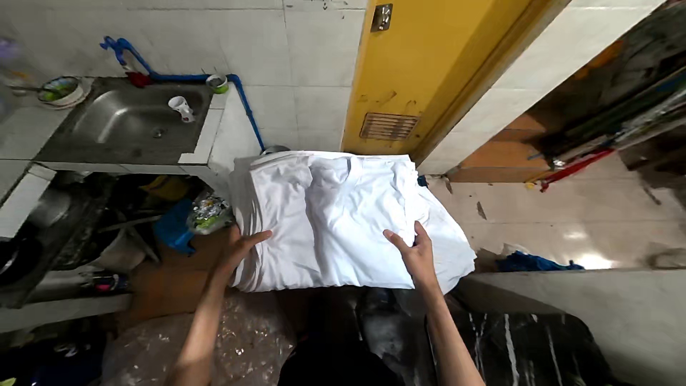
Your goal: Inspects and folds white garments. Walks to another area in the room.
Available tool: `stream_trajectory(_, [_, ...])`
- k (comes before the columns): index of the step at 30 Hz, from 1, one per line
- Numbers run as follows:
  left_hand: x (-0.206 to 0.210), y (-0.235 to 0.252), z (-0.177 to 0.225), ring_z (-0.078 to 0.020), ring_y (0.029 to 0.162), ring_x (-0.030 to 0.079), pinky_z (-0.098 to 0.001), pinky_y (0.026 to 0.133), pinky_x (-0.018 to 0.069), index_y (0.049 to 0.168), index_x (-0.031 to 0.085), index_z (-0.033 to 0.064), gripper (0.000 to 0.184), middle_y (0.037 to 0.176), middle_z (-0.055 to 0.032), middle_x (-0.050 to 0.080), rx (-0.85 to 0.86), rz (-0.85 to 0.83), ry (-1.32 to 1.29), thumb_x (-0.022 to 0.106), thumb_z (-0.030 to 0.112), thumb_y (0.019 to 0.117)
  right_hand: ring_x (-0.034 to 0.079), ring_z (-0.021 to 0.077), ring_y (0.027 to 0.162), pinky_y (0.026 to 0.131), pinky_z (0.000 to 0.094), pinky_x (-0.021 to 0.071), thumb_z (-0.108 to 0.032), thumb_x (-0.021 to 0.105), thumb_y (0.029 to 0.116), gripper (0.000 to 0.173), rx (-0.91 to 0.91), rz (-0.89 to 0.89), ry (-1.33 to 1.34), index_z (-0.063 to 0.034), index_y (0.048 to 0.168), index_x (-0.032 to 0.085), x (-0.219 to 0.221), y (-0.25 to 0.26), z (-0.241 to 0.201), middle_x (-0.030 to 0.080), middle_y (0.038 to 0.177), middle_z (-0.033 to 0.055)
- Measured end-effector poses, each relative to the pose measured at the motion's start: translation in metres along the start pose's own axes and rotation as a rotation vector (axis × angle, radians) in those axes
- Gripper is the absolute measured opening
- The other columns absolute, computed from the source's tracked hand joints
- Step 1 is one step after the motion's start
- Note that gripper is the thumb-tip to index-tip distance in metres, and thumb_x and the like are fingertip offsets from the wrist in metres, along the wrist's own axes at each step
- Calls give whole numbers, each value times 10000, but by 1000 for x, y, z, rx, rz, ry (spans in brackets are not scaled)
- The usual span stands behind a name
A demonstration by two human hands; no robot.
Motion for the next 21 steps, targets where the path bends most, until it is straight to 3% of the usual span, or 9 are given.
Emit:
stream_trajectory(3, [0, 24, -40, -241, 1268, 595, -486, 1061, 508, 1494, 455, 87, 831, 1389, -132, 610, -40, 41, 22, 871, 313, 811, 690, 253, 1037, 874, 495, 589, -368, 797, 890, 677, 131, -24, -63, -138, 1456, 505, 17, 16, 51, 687, 1207, 147])
stream_trajectory(6, [12, 56, -161, -342, 1313, 547, -561, 1082, 461, 1520, 427, 66, 869, 1444, -196, 556, -113, 20, 116, 838, 409, 836, 662, 393, 1113, 969, 609, 531, -508, 710, 936, 702, 337, -84, -307, -21, 1410, 533, 34, 20, 161, 662, 1230, 259])
stream_trajectory(7, [14, 65, -216, -364, 1309, 545, -562, 1080, 462, 1521, 409, 41, 886, 1442, -226, 543, -161, 19, 176, 830, 426, 843, 636, 427, 1169, 1014, 618, 502, -500, 650, 977, 708, 418, -139, -409, 13, 1440, 496, 33, 11, 199, 633, 1281, 289])
stream_trajectory(9, [9, 59, -308, -408, 1314, 534, -530, 1096, 457, 1496, 376, -51, 857, 1434, -304, 512, -268, 23, 285, 830, 298, 858, 588, 440, 1265, 1082, 606, 455, -435, 568, 1032, 654, 576, -187, -514, 42, 1467, 464, 23, -22, 250, 589, 1365, 300])
stream_trajectory(11, [2, 31, -351, -412, 1341, 517, -506, 1125, 436, 1490, 353, -100, 807, 1449, -328, 489, -404, 51, 305, 802, 200, 889, 616, 414, 1220, 1070, 570, 459, -345, 577, 1048, 501, 673, -168, -473, 58, 1347, 587, 8, -65, 269, 637, 1290, 289])
stream_trajectory(12, [0, 14, -360, -412, 1334, 520, -514, 1117, 434, 1496, 357, -100, 760, 1450, -327, 491, -493, 48, 291, 762, 202, 928, 626, 396, 1209, 1067, 552, 465, -314, 582, 1050, 447, 721, -186, -446, 44, 1312, 627, -2, -88, 277, 652, 1277, 273])
stream_trajectory(15, [5, -28, -368, -466, 1153, 614, -595, 922, 529, 1511, 364, -27, 583, 1382, -337, 530, -742, -120, 264, 568, 273, 1054, 669, 377, 1093, 964, 526, 526, -243, 582, 1054, 388, 917, -188, -309, 46, 1310, 622, -31, -167, 301, 664, 1232, 270])
stream_trajectory(18, [35, -44, -354, -399, 1088, 650, -553, 913, 524, 1464, 459, -4, 497, 1309, -271, 612, -823, -385, 381, 526, 289, 1068, 681, 359, 1066, 940, 512, 544, -264, 552, 1064, 423, 1115, -110, -225, 45, 1353, 575, -57, -245, 314, 666, 1227, 260])
stream_trajectory(21, [91, -42, -338, -371, 1079, 666, -529, 920, 526, 1438, 506, 22, 500, 1275, -244, 650, -780, -647, 502, 574, 323, 1044, 669, 351, 1097, 966, 508, 526, -262, 527, 1075, 440, 1211, -15, -127, 51, 1383, 554, -71, -286, 309, 652, 1260, 262])
Point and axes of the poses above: each hand's wrist, its own y-axis towards the middle knuckle, its own x-axis out of the palm, z = x × y, the point moved 3 cm from there along y, towards the middle knuckle
